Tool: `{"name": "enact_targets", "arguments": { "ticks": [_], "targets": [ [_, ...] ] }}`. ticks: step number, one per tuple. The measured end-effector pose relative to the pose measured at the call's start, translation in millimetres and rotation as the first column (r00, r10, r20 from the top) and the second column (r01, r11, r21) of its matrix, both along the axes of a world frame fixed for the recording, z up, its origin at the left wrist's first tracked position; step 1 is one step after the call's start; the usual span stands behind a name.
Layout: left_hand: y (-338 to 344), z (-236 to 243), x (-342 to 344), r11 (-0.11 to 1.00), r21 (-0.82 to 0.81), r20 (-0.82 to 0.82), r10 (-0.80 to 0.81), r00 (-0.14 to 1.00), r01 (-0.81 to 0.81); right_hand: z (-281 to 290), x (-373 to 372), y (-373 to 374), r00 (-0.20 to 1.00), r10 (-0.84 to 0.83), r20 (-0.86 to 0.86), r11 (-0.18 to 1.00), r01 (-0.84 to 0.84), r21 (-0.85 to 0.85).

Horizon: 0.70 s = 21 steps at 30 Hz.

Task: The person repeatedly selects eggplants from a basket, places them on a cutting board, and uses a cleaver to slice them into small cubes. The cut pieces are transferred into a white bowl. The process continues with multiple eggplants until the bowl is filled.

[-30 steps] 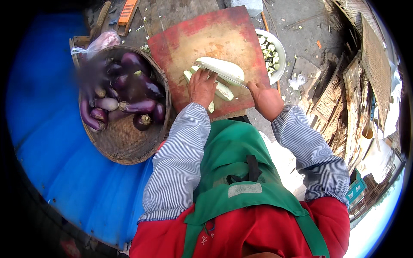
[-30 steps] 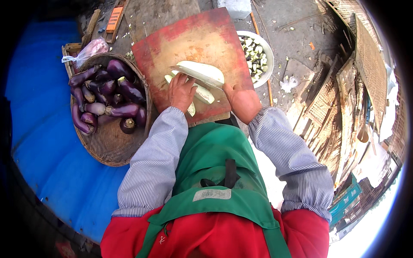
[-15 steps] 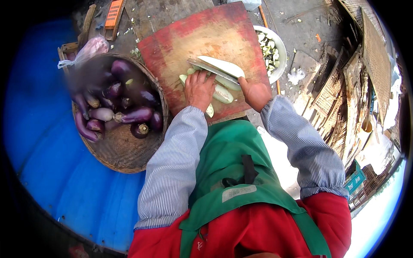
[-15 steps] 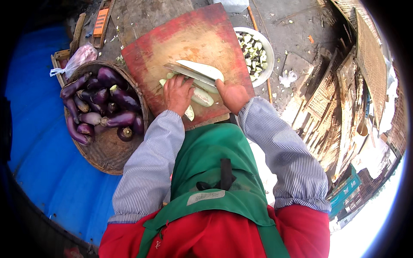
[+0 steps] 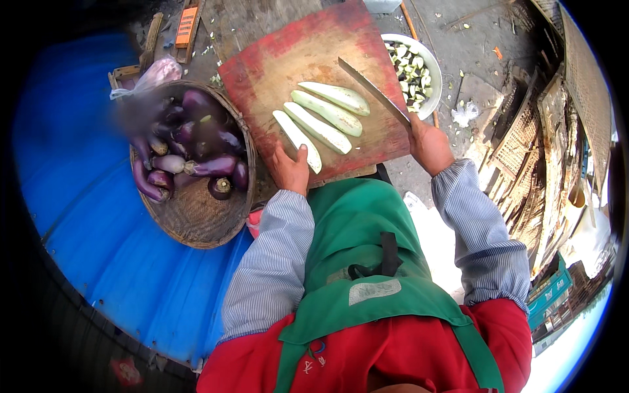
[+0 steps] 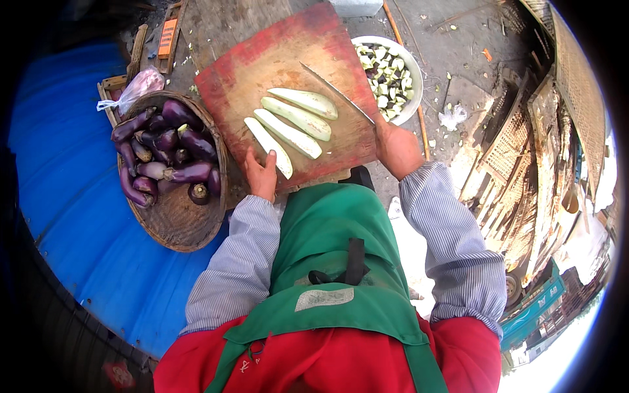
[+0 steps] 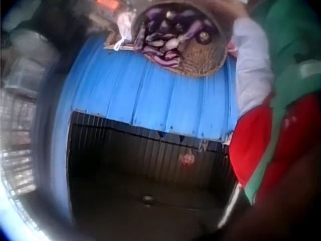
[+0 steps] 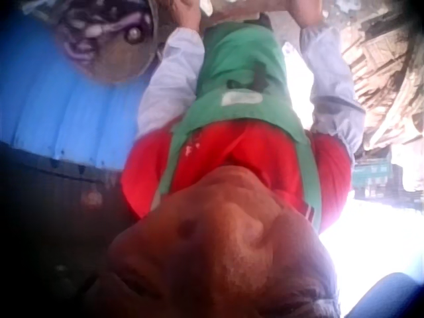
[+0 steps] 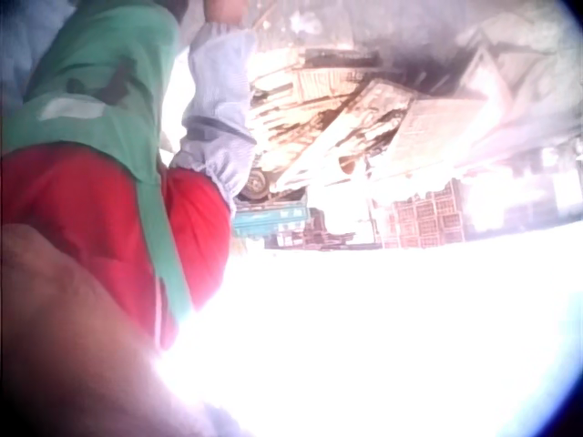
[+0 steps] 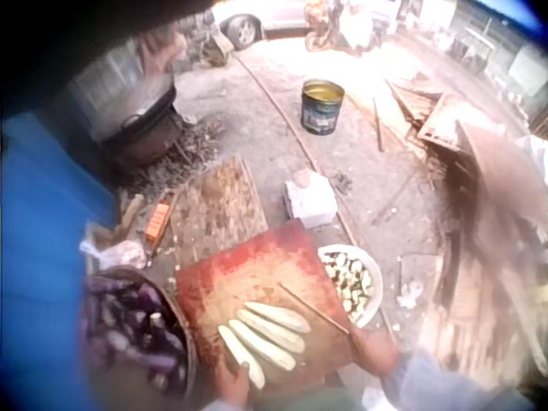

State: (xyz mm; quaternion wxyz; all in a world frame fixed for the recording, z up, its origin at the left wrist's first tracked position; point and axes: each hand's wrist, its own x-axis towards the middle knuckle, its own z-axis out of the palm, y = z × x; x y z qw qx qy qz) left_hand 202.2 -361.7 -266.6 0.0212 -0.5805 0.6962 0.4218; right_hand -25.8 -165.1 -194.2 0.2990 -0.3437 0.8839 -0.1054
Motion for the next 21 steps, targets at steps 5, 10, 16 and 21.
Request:
{"name": "enact_targets", "arguments": {
  "ticks": [5,10,16,21],
  "targets": [
    [25.9,0.5,-43.0,0.968,0.188,0.035,0.163,0.986,-0.167,-6.9,10.0,22.8,0.989,0.147,-0.006,0.989,-0.146,0.038],
    [25.4,17.4,-86.5,0.993,0.058,0.148,-0.113,0.983,0.105,1.1,42.5,47.4,0.983,0.021,0.185,1.0,-0.017,-0.02],
    [35.4,21.3,-113.5,0.887,-0.077,0.352,-0.402,0.845,0.455,6.3,76.5,75.8,0.907,-0.185,0.379,0.976,0.215,-0.038],
    [25.9,25.2,-119.7,0.75,-0.043,0.355,-0.606,0.712,0.66,11.2,75.5,93.2,0.869,-0.266,0.418,0.944,0.323,-0.069]
  ]
}}
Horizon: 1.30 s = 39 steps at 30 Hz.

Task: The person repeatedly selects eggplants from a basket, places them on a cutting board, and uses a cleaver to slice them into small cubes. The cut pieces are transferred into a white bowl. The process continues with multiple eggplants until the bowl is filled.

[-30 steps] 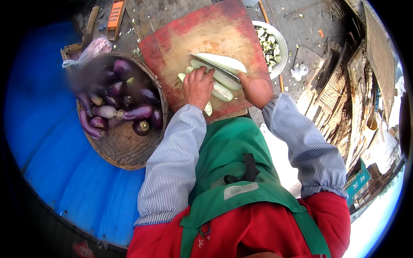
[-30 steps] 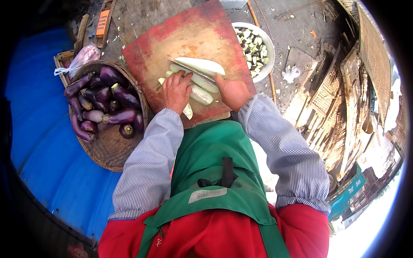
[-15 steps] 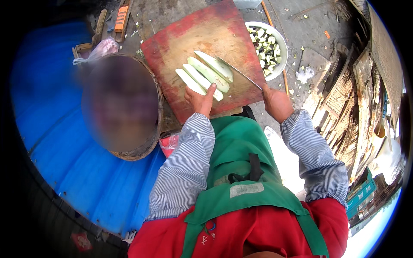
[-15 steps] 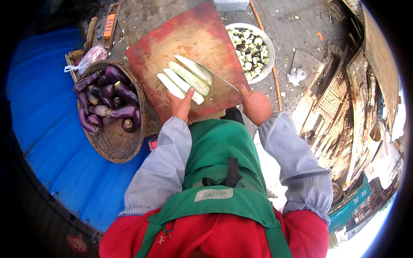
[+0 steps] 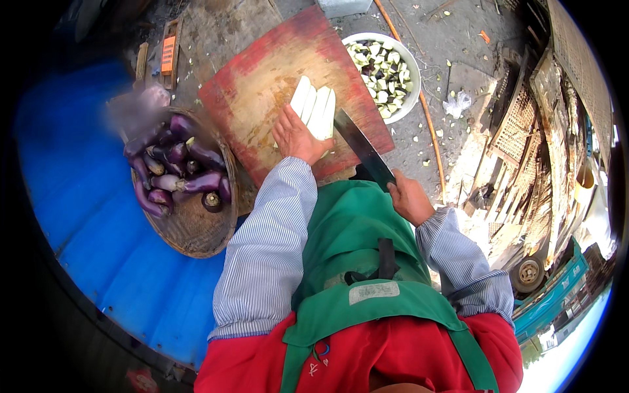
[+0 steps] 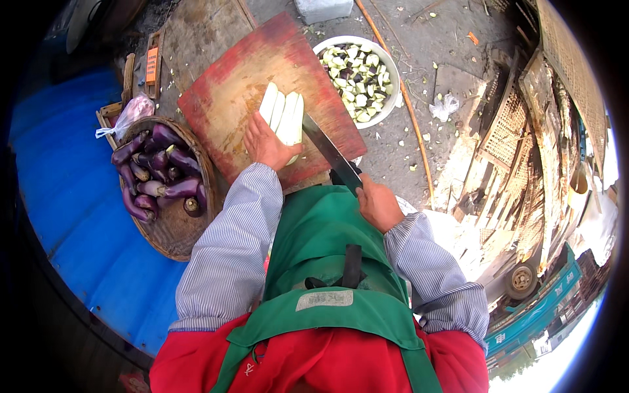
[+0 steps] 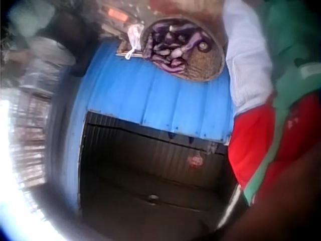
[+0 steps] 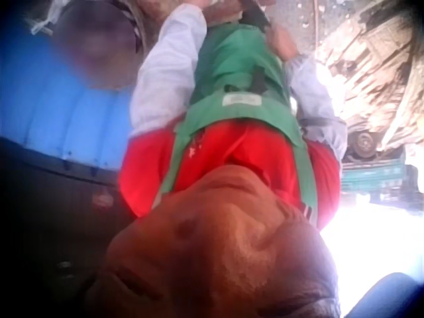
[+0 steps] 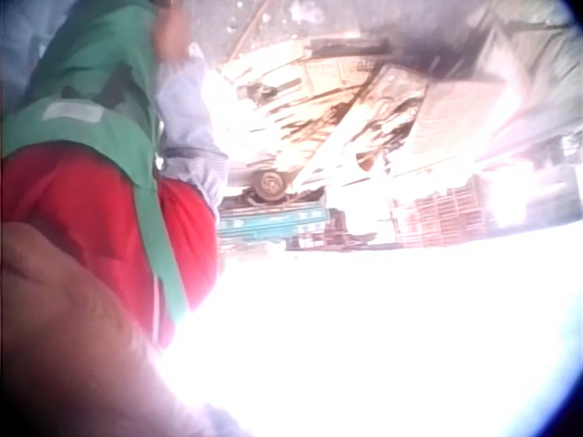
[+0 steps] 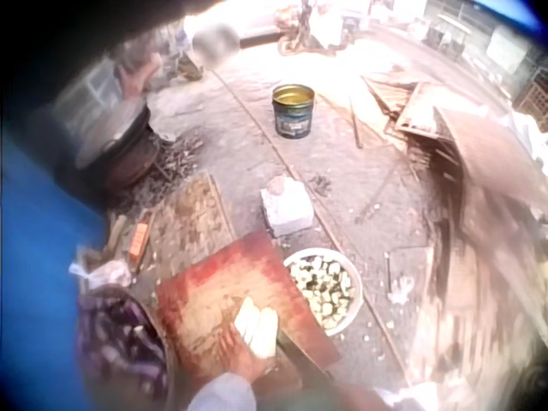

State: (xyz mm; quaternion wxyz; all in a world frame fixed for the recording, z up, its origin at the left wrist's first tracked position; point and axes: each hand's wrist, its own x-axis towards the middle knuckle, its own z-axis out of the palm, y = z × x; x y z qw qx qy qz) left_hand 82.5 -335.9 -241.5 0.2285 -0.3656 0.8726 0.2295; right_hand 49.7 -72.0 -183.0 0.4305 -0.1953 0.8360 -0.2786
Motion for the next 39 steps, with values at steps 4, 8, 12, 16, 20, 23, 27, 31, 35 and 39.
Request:
{"name": "enact_targets", "arguments": {
  "ticks": [4,8,12,16,20,23,27,31,35,39],
  "targets": [
    [-20.6,3.4,-3.5,0.983,-0.008,0.085,-0.181,0.98,0.182,5.7,-25.0,-1.8,0.99,-0.074,-0.123,0.997,0.071,-0.028],
    [-29.3,7.4,-1.2,0.972,-0.023,0.157,-0.229,0.961,0.235,-8.4,-53.1,-34.4,0.956,0.04,-0.292,0.999,-0.028,0.045],
    [-27.0,7.0,8.1,0.967,-0.07,0.131,-0.235,0.963,0.246,-21.1,-73.1,-81.6,0.91,0.196,-0.365,0.98,-0.168,0.105],
    [-28.8,0.2,12.3,0.969,-0.086,0.109,-0.222,0.969,0.232,-19.9,-76.1,-102.6,0.896,0.316,-0.312,0.943,-0.26,0.206],
    [-30.4,-1.0,13.7,0.969,-0.081,0.121,-0.222,0.967,0.233,-9.9,-53.0,-95.5,0.902,0.22,-0.373,0.975,-0.191,0.114],
    [-29.4,-6.7,18.8,0.965,-0.101,0.08,-0.236,0.968,0.244,-1.4,-37.6,-102.8,0.89,0.228,-0.395,0.973,-0.2,0.113],
    [-31.7,-12.4,20.5,0.961,-0.109,-0.04,-0.258,0.965,0.253,-37.0,-35.8,-123.1,0.893,0.232,-0.386,0.968,-0.176,0.176],
    [-32.8,-19.4,21.6,0.963,-0.117,-0.137,-0.258,0.956,0.243,-82.1,-49.8,-128.8,0.928,0.109,-0.355,0.992,-0.082,0.092],
    [-37.1,-10.5,23.7,0.964,-0.091,-0.118,-0.261,0.958,0.251,-44.2,-44.3,-126.4,0.939,0.064,-0.339,0.998,-0.053,0.041],
    [-34.1,-17.0,28.2,0.964,-0.088,-0.117,-0.26,0.958,0.251,-33.0,-21.8,-118.3,0.901,0.235,-0.366,0.967,-0.179,0.18]
  ]
}}
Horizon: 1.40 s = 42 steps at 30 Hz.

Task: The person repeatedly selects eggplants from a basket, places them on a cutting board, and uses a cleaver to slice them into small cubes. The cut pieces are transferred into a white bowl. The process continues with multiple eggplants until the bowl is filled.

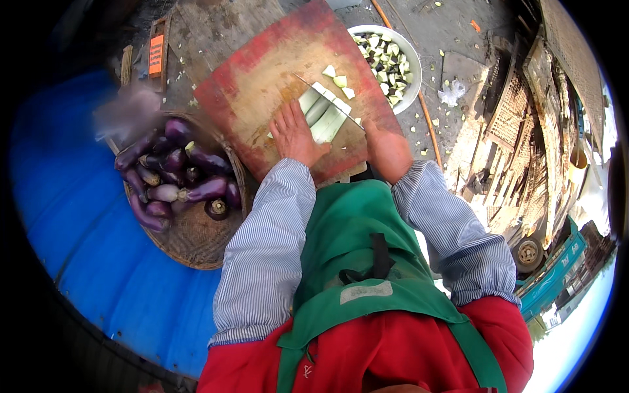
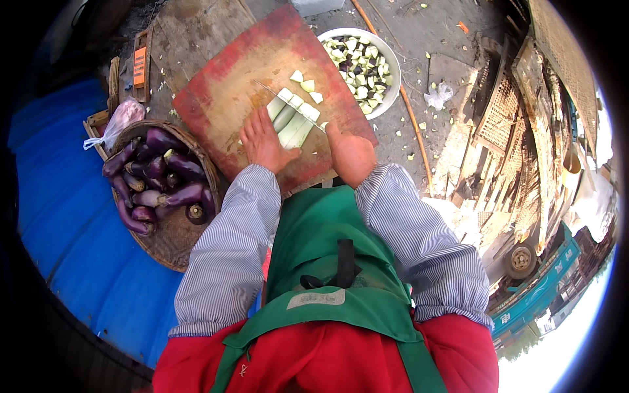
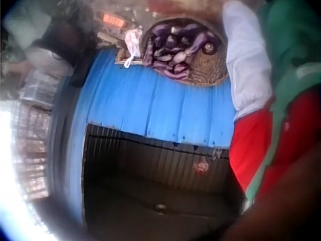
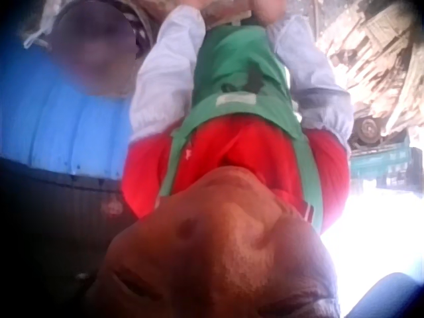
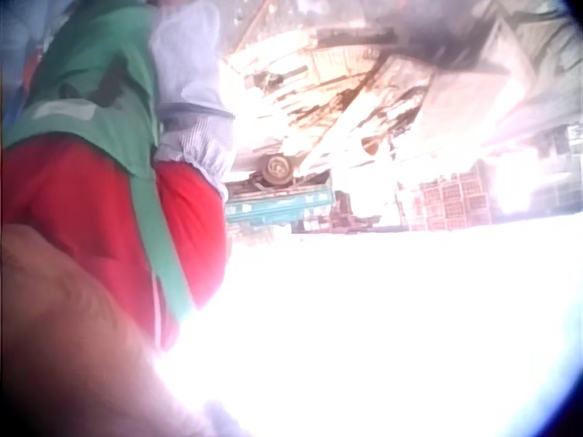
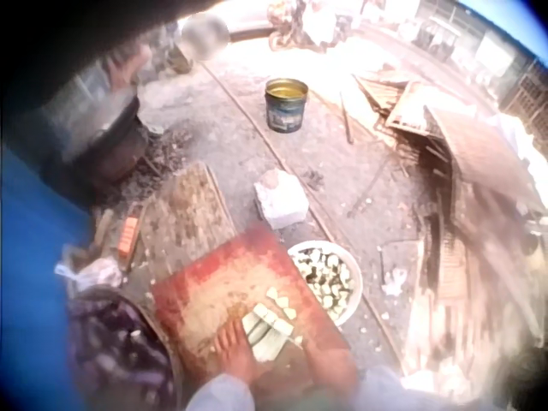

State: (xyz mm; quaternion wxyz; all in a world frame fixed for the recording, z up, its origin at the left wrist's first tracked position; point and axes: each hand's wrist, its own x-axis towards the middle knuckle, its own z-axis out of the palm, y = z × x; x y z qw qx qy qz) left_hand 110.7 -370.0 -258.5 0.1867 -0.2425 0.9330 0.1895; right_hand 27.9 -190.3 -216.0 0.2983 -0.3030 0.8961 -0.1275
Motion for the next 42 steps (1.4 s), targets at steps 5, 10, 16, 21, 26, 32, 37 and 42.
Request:
{"name": "enact_targets", "arguments": {
  "ticks": [5,10,16,21,26,32,37,42],
  "targets": [
    [1.6,-4.6,-4.0,1.0,0.017,-0.005,-0.007,1.0,0.007,-23.2,-9.7,-14.1,0.997,0.018,0.076,0.998,-0.022,0.051],
    [-1.0,-2.5,0.2,1.0,-0.008,-0.036,-0.004,0.999,0.004,-22.3,-10.2,-20.0,0.997,-0.013,0.082,1.0,0.011,0.023],
    [3.4,0.7,-3.5,1.0,-0.008,0.044,-0.023,0.999,0.024,-30.1,-12.0,-44.0,0.998,-0.055,0.02,0.996,0.056,-0.069],
    [3.3,3.0,0.7,1.0,0.011,0.038,-0.007,0.999,0.006,-18.1,-21.3,-31.9,0.988,-0.13,0.087,0.99,0.135,-0.051],
    [2.1,0.2,4.0,1.0,0.009,0.026,0.011,1.0,-0.012,25.6,15.7,-7.0,0.999,0.036,0.006,0.999,-0.036,-0.029],
    [0.9,3.9,-4.2,0.999,0.052,0.015,0.003,1.0,-0.004,-25.5,8.4,-23.2,0.999,0.029,0.038,0.999,-0.028,-0.031],
    [-0.7,0.8,3.3,0.998,0.067,-0.015,0.023,1.0,-0.022,-14.4,2.1,-22.7,0.991,-0.083,0.1,0.996,0.087,-0.032],
    [0.7,4.4,2.3,0.989,0.105,0.028,0.098,0.995,-0.1,32.0,24.3,-10.9,0.99,0.019,0.14,0.993,-0.034,0.11]
  ]
}}
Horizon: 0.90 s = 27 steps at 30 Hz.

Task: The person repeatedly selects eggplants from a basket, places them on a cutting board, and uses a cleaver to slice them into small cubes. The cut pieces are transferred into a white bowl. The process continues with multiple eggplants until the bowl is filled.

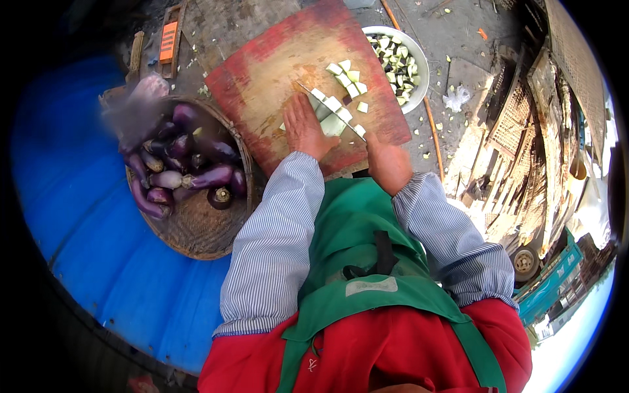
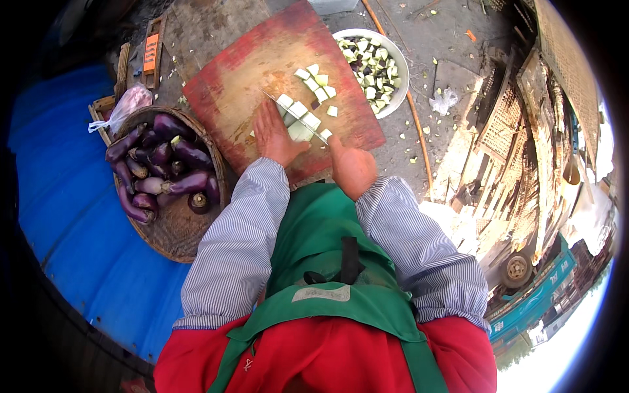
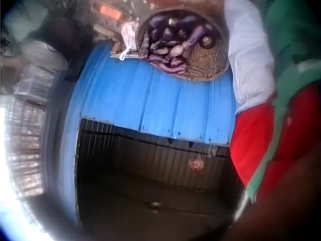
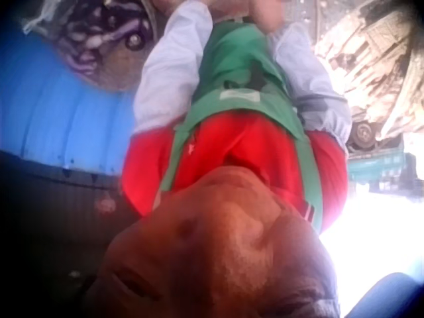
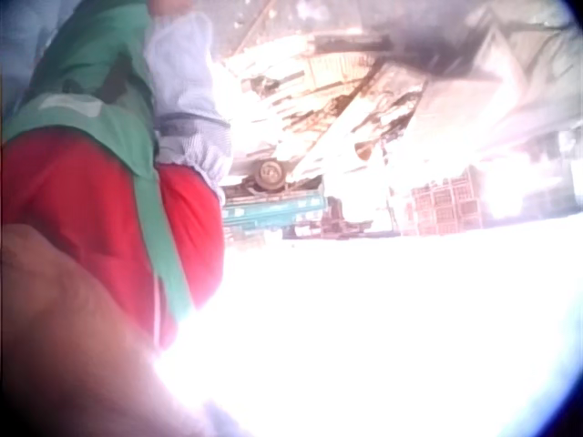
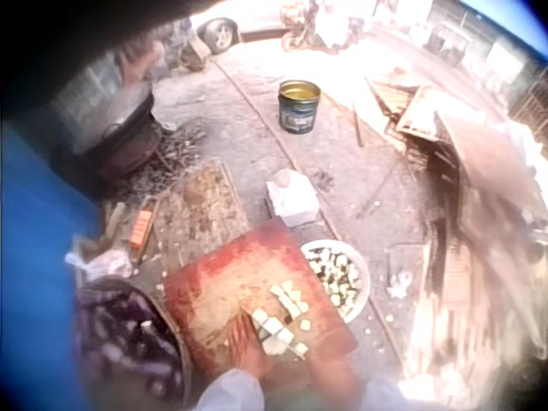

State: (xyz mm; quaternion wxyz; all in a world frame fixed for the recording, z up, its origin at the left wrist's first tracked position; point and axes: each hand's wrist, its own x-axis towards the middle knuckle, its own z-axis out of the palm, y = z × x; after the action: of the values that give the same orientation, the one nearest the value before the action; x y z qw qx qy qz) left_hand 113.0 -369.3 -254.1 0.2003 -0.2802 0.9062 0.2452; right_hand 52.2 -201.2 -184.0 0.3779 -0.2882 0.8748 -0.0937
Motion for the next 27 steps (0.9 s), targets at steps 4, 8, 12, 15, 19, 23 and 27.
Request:
{"name": "enact_targets", "arguments": {
  "ticks": [4,8,12,15,19,23,27],
  "targets": [
    [-0.3,10.9,4.8,0.997,-0.077,0.025,-0.001,1.0,0.003,-16.6,0.8,10.5,1.0,-0.001,-0.012,0.998,0.0,-0.06],
    [-12.8,12.2,22.1,0.999,-0.051,0.056,0.021,0.998,-0.018,-27.5,3.0,5.2,1.0,0.0,-0.026,0.999,-0.002,-0.051],
    [-9.8,-3.8,25.5,1.0,-0.006,-0.018,0.016,1.0,-0.016,-66.4,4.0,-12.2,0.995,0.013,-0.095,0.996,-0.021,-0.081],
    [-13.6,-9.7,24.6,1.0,-0.011,-0.022,0.016,1.0,-0.016,-77.8,1.1,-11.8,0.987,-0.152,-0.062,0.977,0.14,-0.162],
    [-13.1,3.1,27.7,0.999,0.017,0.01,0.028,1.0,-0.029,-40.1,4.5,-7.7,0.983,-0.183,-0.017,0.962,0.176,-0.207],
    [-10.3,-3.3,29.0,0.999,-0.009,0.002,0.042,0.999,-0.042,-11.3,17.8,-2.7,0.995,-0.097,-0.002,0.992,0.097,-0.085],
    [-7.6,-1.0,26.7,0.998,0.011,-0.025,0.054,0.998,-0.054,-56.2,21.2,-15.4,0.999,-0.034,-0.037,0.998,0.032,-0.061]
  ]
}}
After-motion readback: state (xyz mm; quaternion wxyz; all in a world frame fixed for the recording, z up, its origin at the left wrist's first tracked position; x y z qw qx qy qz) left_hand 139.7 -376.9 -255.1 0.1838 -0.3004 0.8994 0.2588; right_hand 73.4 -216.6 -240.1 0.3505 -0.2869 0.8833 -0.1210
